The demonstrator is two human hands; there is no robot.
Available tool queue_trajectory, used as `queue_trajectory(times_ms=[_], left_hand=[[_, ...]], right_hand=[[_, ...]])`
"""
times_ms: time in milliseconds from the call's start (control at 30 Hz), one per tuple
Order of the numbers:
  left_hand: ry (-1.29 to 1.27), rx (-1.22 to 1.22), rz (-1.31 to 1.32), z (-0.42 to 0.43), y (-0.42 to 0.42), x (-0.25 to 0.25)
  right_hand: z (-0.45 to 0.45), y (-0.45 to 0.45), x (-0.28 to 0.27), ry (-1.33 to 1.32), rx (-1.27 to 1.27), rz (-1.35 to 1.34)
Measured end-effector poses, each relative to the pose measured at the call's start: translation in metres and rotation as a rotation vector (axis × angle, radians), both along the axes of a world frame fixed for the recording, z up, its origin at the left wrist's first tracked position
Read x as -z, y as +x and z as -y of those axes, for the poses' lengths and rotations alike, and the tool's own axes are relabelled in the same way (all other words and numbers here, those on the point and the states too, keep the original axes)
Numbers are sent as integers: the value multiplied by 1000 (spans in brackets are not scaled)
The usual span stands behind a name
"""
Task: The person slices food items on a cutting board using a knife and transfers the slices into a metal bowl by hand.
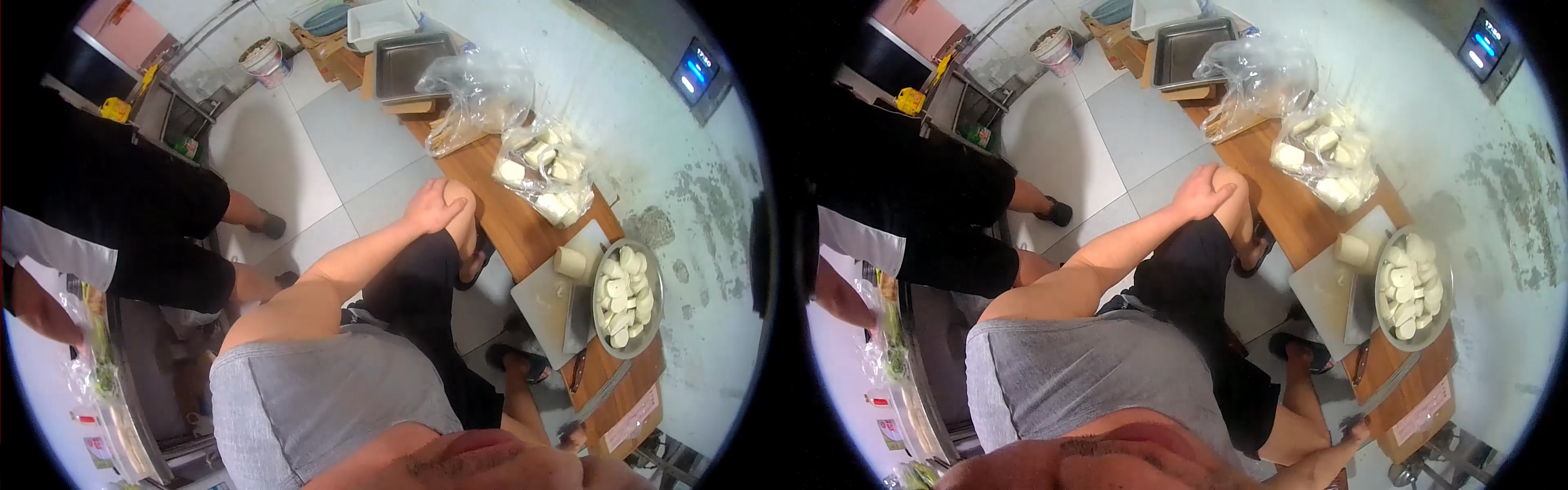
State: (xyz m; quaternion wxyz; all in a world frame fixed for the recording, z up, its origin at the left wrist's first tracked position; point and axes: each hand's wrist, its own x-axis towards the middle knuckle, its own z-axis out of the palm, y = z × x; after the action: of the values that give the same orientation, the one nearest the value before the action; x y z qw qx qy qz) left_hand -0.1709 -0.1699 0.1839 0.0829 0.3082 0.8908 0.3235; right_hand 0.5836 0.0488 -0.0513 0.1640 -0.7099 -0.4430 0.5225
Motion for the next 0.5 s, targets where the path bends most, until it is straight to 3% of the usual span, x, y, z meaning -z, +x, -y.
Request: queue_trajectory(times_ms=[400,500], left_hand=[[-15,4,72,5,-3,-3],[107,97,29,16,-30,34]], right_hand=[[57,-169,-1,21,-85,75],[57,-173,-8,32,-106,96]])
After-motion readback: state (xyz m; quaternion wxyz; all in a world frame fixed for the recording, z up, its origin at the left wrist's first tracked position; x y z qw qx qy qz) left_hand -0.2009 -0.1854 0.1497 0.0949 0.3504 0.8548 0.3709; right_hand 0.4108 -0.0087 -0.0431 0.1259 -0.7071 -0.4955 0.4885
